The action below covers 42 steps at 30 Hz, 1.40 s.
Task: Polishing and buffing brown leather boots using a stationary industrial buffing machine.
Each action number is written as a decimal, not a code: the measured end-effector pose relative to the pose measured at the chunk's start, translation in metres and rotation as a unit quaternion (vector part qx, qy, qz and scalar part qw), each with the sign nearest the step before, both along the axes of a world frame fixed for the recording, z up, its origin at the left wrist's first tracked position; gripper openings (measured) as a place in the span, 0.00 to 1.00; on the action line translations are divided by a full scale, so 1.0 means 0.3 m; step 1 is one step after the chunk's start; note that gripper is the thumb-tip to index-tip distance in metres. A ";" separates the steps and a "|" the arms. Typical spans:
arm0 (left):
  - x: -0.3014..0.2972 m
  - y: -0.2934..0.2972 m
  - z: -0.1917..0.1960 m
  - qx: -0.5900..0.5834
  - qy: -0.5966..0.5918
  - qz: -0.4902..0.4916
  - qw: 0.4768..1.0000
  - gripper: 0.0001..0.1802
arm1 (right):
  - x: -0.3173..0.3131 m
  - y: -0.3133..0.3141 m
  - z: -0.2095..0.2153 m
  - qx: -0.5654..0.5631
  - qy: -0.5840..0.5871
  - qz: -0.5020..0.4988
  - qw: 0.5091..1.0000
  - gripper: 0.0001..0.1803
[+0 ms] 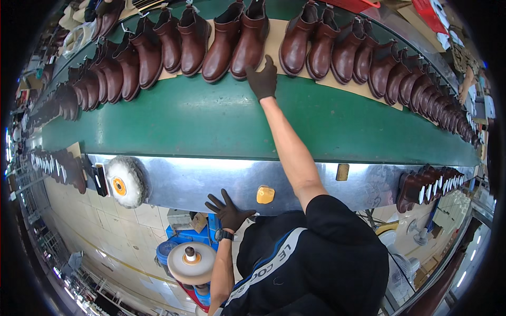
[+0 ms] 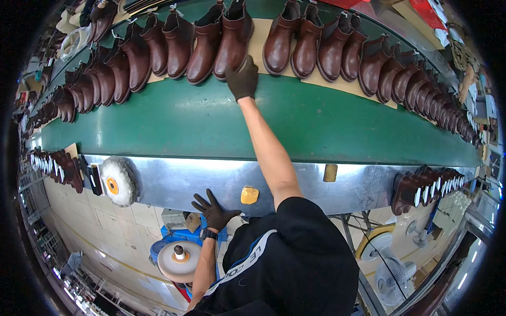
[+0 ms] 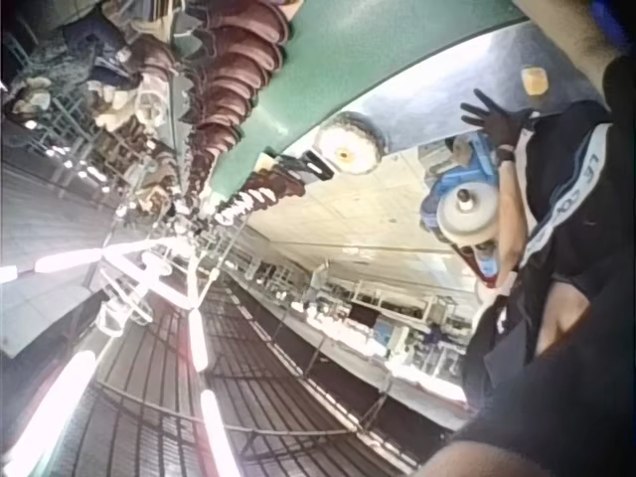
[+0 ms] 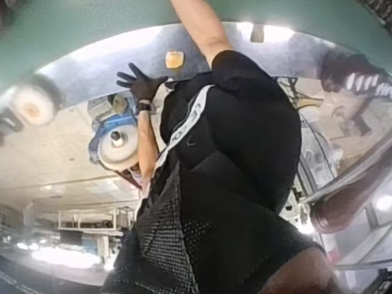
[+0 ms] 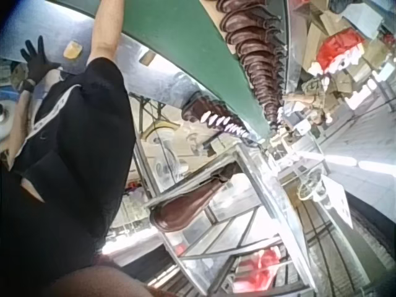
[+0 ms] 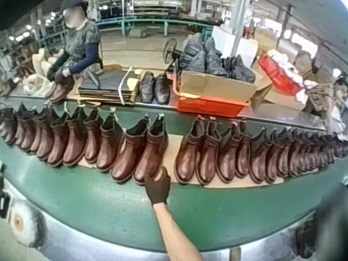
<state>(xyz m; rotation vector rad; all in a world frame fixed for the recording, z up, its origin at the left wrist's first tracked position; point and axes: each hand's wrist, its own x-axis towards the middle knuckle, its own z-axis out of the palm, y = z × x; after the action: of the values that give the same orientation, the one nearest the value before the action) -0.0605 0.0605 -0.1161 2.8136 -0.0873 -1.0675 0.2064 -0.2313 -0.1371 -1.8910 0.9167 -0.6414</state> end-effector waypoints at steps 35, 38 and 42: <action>-0.002 0.001 -0.026 -0.023 -0.058 0.014 0.998 0.79 | -0.055 0.006 -0.027 0.143 0.018 0.081 0.986 0.49; 0.006 -0.006 -0.026 -0.022 -0.063 0.007 0.998 0.71 | -0.357 0.199 -0.009 0.258 -0.117 0.189 0.940 0.42; 0.026 0.014 0.008 -0.347 0.000 0.237 0.907 0.49 | -0.725 0.435 0.095 0.195 -0.052 0.356 0.913 0.44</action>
<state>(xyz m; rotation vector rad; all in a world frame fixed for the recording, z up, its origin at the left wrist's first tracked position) -0.0526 0.0647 -0.1136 2.0374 0.1767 -0.7239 -0.0111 -0.1009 -0.1085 -1.6410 0.2103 -0.0961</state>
